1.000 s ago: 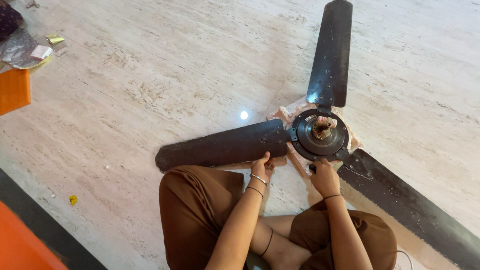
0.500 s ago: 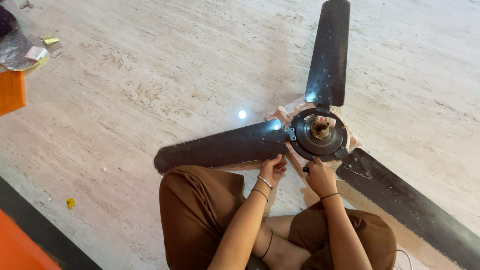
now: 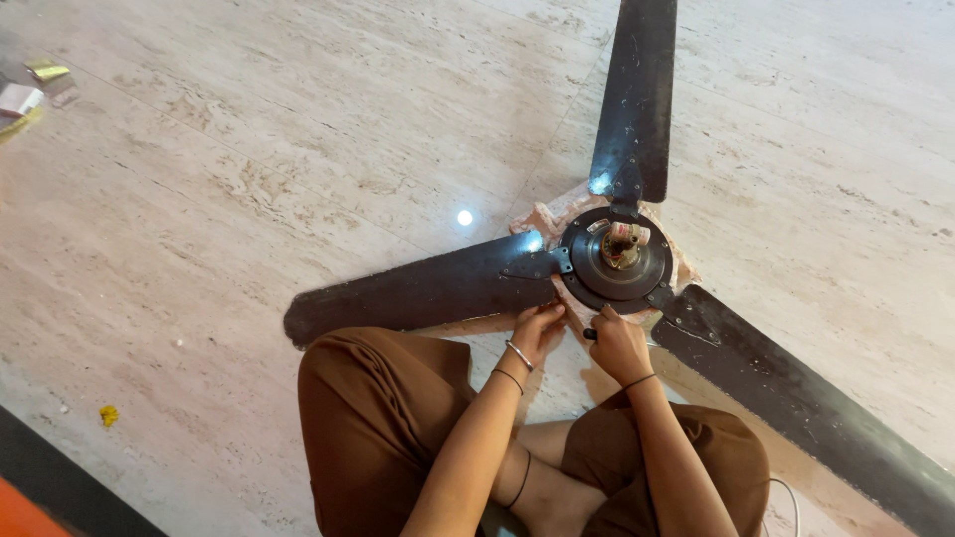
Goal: The person sits on the floor and uses a screwdriver to attach fan blades to the central motor housing of a ceiling fan. They secure each blade by tightening screws at the mounting points.
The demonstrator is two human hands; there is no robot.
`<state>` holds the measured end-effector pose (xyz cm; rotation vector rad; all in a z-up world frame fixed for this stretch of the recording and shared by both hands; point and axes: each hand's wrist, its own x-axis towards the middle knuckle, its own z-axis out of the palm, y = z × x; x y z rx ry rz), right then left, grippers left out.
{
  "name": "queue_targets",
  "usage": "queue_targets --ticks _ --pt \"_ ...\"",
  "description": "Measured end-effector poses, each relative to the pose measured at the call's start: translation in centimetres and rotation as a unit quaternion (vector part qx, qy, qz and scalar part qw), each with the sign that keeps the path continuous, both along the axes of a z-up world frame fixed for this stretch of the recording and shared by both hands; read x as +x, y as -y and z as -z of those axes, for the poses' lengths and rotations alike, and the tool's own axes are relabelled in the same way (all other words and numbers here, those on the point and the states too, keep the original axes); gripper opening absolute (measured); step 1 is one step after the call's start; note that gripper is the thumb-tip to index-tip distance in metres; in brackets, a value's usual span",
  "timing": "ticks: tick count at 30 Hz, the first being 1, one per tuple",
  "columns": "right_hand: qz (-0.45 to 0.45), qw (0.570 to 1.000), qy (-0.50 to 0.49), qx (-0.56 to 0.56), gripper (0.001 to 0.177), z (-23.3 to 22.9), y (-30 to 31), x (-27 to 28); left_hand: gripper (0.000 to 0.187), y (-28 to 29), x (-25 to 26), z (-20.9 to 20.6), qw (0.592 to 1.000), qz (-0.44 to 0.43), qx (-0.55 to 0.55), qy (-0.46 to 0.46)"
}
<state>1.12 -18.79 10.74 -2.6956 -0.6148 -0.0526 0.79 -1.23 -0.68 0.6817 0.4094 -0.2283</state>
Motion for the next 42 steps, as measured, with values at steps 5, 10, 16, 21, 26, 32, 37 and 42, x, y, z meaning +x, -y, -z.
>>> queue_targets --ticks 5,10,16,21,26,32,37,42 --pt "-0.011 1.0 0.014 0.006 0.005 0.1 -1.1 -0.7 0.025 -0.8 0.5 1.2 0.999 -0.005 0.009 -0.049" --pt "-0.003 1.0 0.006 -0.014 0.006 0.6 -1.4 -1.0 0.05 -1.1 0.0 0.0 0.989 -0.039 -0.076 -0.117" --pt "0.062 0.998 0.022 -0.022 0.007 0.9 -2.5 -1.8 0.058 -2.4 -0.1 -1.7 0.953 -0.184 -0.214 -0.108" --pt "0.114 0.993 -0.013 0.002 0.015 0.3 -2.6 -2.4 0.045 -4.8 0.0 0.1 0.899 -0.352 -0.26 -0.01" --pt "0.15 0.988 -0.033 0.021 0.022 -0.4 -2.5 -2.6 0.038 -6.4 0.3 1.9 0.902 -0.388 -0.185 0.04" --pt "0.16 0.984 -0.03 0.068 0.024 -0.6 -2.4 -2.6 0.039 -5.7 0.3 0.4 0.896 -0.425 -0.116 0.048" --pt "0.154 0.984 -0.008 0.094 0.027 -1.1 -2.4 -2.2 0.032 -6.2 0.4 -3.7 0.91 -0.402 -0.059 0.08" --pt "0.168 0.978 -0.001 0.122 0.028 -1.9 -2.6 -2.0 0.03 -5.8 -1.0 -7.6 0.926 -0.37 0.018 0.079"
